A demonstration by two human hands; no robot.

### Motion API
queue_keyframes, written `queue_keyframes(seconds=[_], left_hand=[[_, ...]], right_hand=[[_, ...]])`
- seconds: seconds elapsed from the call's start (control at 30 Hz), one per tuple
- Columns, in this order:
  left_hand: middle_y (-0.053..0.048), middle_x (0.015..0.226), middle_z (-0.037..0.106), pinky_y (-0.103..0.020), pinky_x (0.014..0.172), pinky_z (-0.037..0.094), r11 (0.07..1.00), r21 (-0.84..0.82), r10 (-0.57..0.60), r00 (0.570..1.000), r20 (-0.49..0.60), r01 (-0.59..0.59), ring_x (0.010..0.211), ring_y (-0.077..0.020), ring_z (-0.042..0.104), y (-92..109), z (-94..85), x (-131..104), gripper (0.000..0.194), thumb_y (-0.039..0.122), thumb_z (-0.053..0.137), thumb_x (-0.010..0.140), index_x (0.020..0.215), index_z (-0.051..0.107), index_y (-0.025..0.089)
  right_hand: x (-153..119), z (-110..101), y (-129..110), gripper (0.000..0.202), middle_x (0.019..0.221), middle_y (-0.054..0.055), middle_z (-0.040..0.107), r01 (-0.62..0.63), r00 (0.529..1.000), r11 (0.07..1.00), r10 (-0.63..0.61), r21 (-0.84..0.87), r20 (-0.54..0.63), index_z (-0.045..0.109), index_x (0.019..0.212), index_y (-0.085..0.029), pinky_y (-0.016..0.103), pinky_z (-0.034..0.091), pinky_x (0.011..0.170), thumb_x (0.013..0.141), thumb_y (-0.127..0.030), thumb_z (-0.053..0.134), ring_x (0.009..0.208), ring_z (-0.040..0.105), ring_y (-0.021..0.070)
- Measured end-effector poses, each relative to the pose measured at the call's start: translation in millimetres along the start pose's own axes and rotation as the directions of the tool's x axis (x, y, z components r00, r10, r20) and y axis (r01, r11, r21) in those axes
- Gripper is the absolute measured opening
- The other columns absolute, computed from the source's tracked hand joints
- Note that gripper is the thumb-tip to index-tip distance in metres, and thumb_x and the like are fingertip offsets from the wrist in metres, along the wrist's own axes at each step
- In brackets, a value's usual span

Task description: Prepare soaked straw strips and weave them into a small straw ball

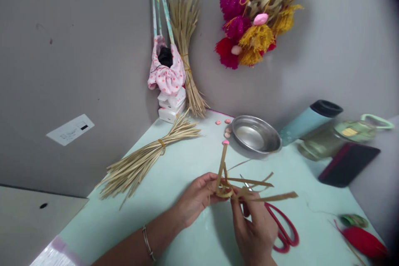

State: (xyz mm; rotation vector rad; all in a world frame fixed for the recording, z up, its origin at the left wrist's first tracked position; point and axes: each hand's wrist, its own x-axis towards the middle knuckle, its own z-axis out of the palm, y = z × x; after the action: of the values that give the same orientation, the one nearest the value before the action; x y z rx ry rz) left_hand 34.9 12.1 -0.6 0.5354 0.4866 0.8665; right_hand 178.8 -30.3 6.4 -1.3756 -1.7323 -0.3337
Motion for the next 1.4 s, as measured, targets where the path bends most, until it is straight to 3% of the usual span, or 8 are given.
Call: queue_keyframes(seconds=[0.17,0.33,0.53,0.8,1.0,1.2,1.3,1.4], left_hand=[[-0.012,0.1,0.072,-0.033,0.09,0.048,1.0,0.018,-0.001,1.0,-0.002,0.001,0.091,-0.0181,0.069,-2,-1.4,1,0.026,0.034,0.069,0.088,0.102,0.063,0.012],[-0.011,0.098,0.072,-0.031,0.088,0.048,1.0,0.008,0.008,0.999,-0.048,-0.008,0.088,-0.0169,0.068,-1,0.9,1,0.029,0.032,0.074,0.084,0.102,0.062,0.012],[-0.011,0.097,0.071,-0.032,0.086,0.049,0.999,0.025,0.032,0.995,-0.095,-0.03,0.087,-0.0183,0.068,-4,0.8,0,0.035,0.036,0.077,0.08,0.099,0.063,0.011],[-0.011,0.101,0.068,-0.031,0.083,0.05,0.999,-0.034,0.029,0.996,-0.081,-0.032,0.088,-0.0169,0.066,-6,0.8,0,0.037,0.034,0.082,0.075,0.098,0.064,0.011],[-0.009,0.095,0.069,-0.03,0.084,0.049,0.997,-0.078,0.018,0.995,-0.1,-0.026,0.087,-0.0164,0.067,-5,0.0,0,0.038,0.036,0.082,0.074,0.095,0.061,0.012],[-0.01,0.095,0.07,-0.031,0.086,0.049,0.995,-0.093,0.027,0.989,-0.145,-0.041,0.086,-0.0169,0.067,-4,-0.9,1,0.043,0.036,0.086,0.069,0.094,0.06,0.012],[-0.01,0.095,0.07,-0.032,0.087,0.049,0.993,-0.095,0.053,0.987,-0.15,-0.068,0.086,-0.0173,0.067,-3,0.1,1,0.042,0.036,0.086,0.069,0.093,0.06,0.012],[-0.01,0.096,0.069,-0.033,0.088,0.049,0.992,-0.097,0.07,0.985,-0.158,-0.086,0.087,-0.0178,0.067,-5,-0.5,2,0.041,0.035,0.085,0.071,0.093,0.061,0.011]], right_hand=[[-2,2,2,0.011,0.075,0.002,0.072,-0.096,0.994,0.993,0.092,0.072,0.058,0.067,0.099,-0.017,0.022,0.047,0.052,0.096,-0.024,0.06,0.052,0.059,0.0107],[-7,1,10,0.017,0.087,0.006,0.076,0.006,0.999,0.998,-0.003,-0.063,0.043,0.066,0.11,-0.019,0.025,0.049,0.056,0.094,-0.022,0.061,0.062,0.066,0.0146],[-10,-2,18,0.011,0.085,0.006,0.075,0.104,0.995,0.983,-0.104,-0.151,0.007,0.07,0.101,-0.019,0.025,0.049,0.057,0.09,-0.021,0.069,0.065,0.068,0.0153],[-9,5,5,0.011,0.084,0.005,0.072,-0.101,0.989,0.991,0.109,0.09,-0.1,0.071,0.095,-0.02,0.025,0.048,0.054,0.087,-0.013,0.07,0.063,0.063,0.0147],[-14,9,19,0.014,0.094,0.009,0.072,-0.138,0.988,0.982,0.127,0.131,0.088,0.07,0.103,-0.018,0.026,0.052,0.058,0.092,-0.023,0.064,0.076,0.068,0.0185],[-17,10,29,0.023,0.103,0.011,0.073,-0.008,0.984,0.999,0.002,0.032,0.18,0.066,0.115,-0.019,0.034,0.057,0.078,0.097,-0.026,0.054,0.095,0.071,0.0244],[-21,8,28,0.028,0.111,0.013,0.071,-0.099,0.977,0.981,0.063,0.168,0.205,0.061,0.121,-0.017,0.034,0.059,0.08,0.094,-0.025,0.058,0.098,0.07,0.0251],[-26,3,25,0.027,0.104,0.012,0.071,-0.236,0.962,0.941,0.193,0.241,0.192,0.061,0.116,-0.016,0.031,0.06,0.069,0.091,-0.026,0.064,0.081,0.072,0.0219]])
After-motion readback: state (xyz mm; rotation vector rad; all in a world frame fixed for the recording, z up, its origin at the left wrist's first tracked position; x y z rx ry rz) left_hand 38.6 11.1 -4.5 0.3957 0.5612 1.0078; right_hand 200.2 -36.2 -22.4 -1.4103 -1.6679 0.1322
